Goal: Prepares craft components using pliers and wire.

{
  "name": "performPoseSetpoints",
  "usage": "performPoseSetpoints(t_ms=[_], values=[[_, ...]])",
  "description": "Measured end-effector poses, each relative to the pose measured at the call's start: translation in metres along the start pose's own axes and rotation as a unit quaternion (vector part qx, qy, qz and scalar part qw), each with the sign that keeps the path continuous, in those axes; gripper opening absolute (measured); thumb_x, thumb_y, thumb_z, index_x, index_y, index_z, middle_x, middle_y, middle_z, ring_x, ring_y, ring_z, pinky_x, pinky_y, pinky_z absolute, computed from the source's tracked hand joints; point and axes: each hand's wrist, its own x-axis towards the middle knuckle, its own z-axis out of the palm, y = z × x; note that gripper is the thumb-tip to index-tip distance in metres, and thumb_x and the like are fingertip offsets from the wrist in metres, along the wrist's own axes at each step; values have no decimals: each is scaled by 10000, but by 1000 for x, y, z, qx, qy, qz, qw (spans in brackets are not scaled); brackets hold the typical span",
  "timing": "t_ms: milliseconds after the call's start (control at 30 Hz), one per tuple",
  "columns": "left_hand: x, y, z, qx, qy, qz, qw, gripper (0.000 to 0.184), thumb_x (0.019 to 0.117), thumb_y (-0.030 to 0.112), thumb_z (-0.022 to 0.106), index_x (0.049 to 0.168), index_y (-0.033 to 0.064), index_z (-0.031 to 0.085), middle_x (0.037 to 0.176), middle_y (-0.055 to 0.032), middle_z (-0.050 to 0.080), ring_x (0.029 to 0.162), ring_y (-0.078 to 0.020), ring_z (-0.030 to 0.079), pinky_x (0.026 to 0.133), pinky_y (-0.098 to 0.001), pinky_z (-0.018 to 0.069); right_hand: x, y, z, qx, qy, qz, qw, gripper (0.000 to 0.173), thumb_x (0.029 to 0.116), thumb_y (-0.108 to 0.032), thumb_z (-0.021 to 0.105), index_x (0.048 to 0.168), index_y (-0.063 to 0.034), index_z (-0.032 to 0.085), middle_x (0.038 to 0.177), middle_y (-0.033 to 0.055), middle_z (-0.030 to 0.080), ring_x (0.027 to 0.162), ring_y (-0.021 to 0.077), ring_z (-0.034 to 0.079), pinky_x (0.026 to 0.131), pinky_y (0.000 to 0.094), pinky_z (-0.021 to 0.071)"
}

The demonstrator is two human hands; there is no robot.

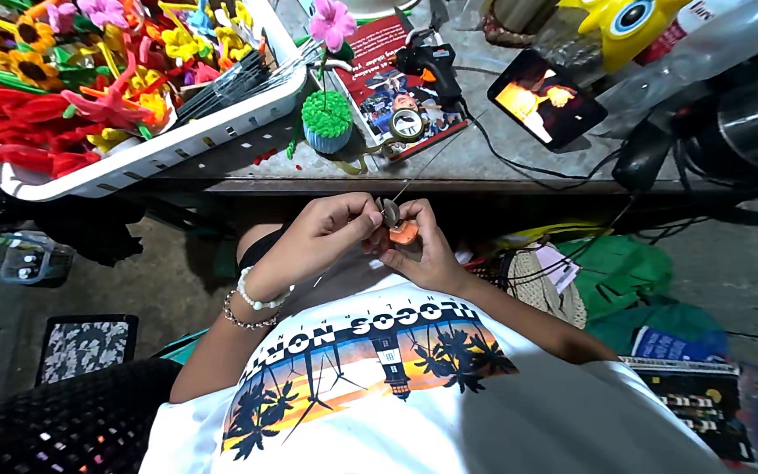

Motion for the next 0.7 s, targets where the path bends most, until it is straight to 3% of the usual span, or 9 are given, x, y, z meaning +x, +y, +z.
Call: performPoseSetpoints(t_ms=[133,300,700], values=[[0,0,-1,5,-1,-3,1000,242,1072,126,456,915,45,621,802,-16,645,719,-80,630,665,-223,550,2,-1,1,2,-12,-2,1000,467,931,-216,746,1251,10,490,1026,17,670,939,2,665,849,199,581],[0,1,-1,11,-6,-9,1000,244,1071,130,458,906,51,620,791,-13,640,704,-79,622,650,-217,541,2,1,2,-11,-12,-10,1000,352,930,-174,733,1173,47,606,989,32,693,925,-8,664,846,183,573],[-2,3,-2,34,-12,5,999,245,1069,133,469,892,50,617,778,-2,637,708,-70,634,657,-214,556,3,2,5,-8,-11,4,1000,317,925,-137,719,1152,66,633,970,52,709,881,4,671,815,187,576]])
